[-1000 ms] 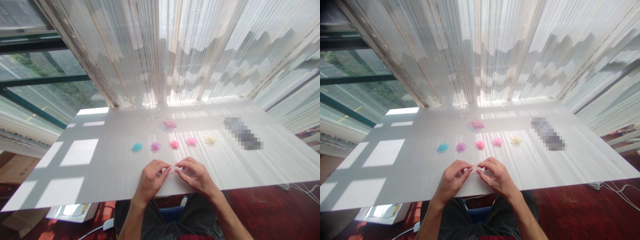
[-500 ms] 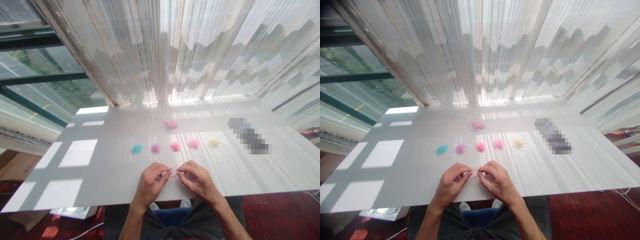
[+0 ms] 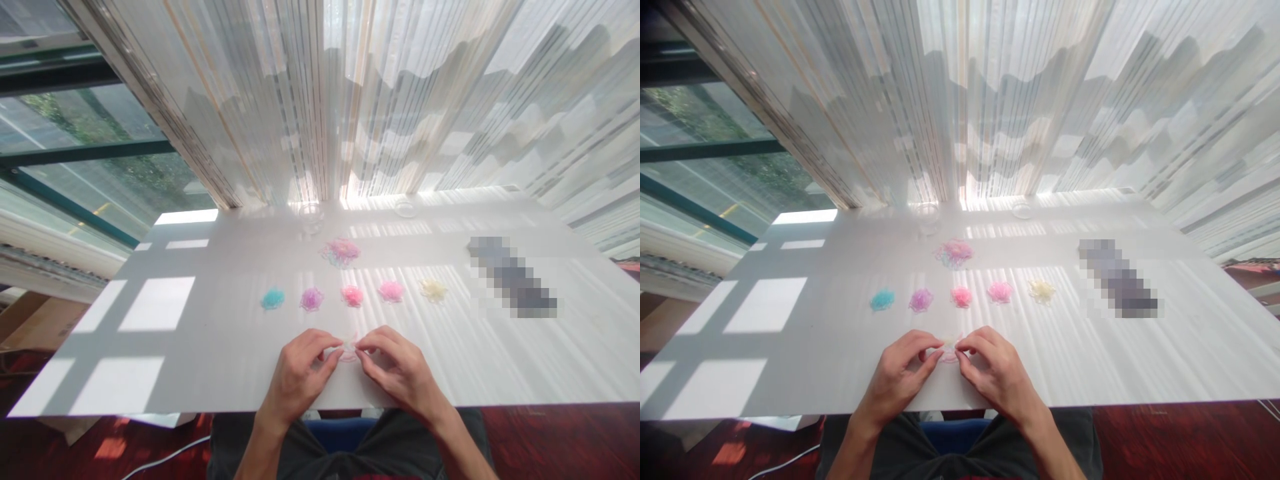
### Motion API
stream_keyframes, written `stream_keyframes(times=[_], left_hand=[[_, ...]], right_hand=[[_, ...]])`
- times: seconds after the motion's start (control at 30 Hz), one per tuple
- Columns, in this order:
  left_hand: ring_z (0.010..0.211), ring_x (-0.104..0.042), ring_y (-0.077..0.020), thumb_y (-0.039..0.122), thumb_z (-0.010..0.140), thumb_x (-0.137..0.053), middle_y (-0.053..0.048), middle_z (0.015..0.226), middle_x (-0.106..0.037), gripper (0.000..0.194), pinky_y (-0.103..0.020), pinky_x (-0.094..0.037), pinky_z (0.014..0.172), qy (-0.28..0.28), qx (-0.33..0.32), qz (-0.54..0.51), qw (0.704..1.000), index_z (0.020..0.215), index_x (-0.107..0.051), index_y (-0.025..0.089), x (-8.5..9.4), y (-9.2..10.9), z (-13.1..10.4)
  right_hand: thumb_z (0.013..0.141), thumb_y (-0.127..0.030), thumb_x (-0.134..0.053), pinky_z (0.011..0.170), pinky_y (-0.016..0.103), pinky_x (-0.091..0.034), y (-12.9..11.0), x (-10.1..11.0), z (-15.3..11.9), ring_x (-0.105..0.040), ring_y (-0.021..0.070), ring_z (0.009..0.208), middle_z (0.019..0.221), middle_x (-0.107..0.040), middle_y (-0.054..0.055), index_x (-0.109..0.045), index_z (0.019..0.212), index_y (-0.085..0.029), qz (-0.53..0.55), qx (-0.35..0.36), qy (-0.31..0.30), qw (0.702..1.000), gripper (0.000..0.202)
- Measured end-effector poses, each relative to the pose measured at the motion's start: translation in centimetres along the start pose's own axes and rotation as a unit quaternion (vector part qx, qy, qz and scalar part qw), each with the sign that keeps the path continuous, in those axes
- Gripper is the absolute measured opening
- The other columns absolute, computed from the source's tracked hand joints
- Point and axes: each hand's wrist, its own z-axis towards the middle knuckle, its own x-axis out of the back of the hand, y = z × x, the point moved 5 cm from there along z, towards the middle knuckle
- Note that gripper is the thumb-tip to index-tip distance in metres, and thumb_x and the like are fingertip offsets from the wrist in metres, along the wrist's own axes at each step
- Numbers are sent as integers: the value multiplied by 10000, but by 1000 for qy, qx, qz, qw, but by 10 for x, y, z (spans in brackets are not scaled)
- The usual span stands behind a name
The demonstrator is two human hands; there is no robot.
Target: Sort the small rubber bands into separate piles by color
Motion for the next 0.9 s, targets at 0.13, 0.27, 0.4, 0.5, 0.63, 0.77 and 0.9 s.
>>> stream_keyframes(times=[0.13,0.27,0.4,0.5,0.63,0.77,0.9], left_hand=[[688,-626,-134,233,988,-655,-53,945,-731,106,-260,-564,672,-4,-5,12,1000,1077,-705,204,-1,-1,-1],[712,-647,-143,225,987,-657,-59,923,-739,86,-263,-565,670,10,-11,4,1000,1040,-722,204,0,-1,-2],[737,-657,-144,177,972,-666,-48,896,-740,69,-250,-557,662,26,-21,-23,999,995,-722,210,3,5,-1],[675,-625,-126,171,962,-668,-36,884,-734,65,-249,-547,645,25,-30,-2,999,980,-718,208,2,12,1],[619,-594,-120,194,974,-636,-36,854,-730,80,-244,-527,600,31,-39,27,998,957,-713,203,-3,16,3],[616,-588,-123,212,989,-614,-41,844,-727,109,-241,-517,597,30,-40,33,998,946,-713,204,-7,14,2],[631,-587,-126,200,984,-623,-38,858,-722,84,-244,-517,608,25,-44,26,998,953,-701,209,-7,13,0]], right_hand=[[926,-110,-629,680,262,-592,-1,1,1,-679,158,734,848,-694,22,-686,999,-249,9,1,4,1000,168],[935,-119,-621,683,263,-600,-2,1,2,-690,164,745,861,-700,33,-693,1001,-249,20,6,0,1000,163],[935,-119,-631,695,255,-595,-2,0,1,-694,160,767,868,-693,35,-699,1013,-244,25,9,-12,1000,162],[923,-163,-680,696,265,-592,-4,-1,1,-687,164,776,893,-697,42,-697,1075,-239,29,7,-13,999,171],[924,-201,-694,699,266,-599,-6,0,0,-692,166,781,905,-707,46,-707,1081,-238,35,7,-15,999,161],[952,-177,-656,712,257,-596,-5,1,0,-700,160,771,861,-714,34,-724,1000,-239,21,8,-19,1000,103],[957,-178,-636,705,260,-592,-5,1,0,-699,161,761,854,-718,36,-724,984,-238,17,10,-17,1000,109]])
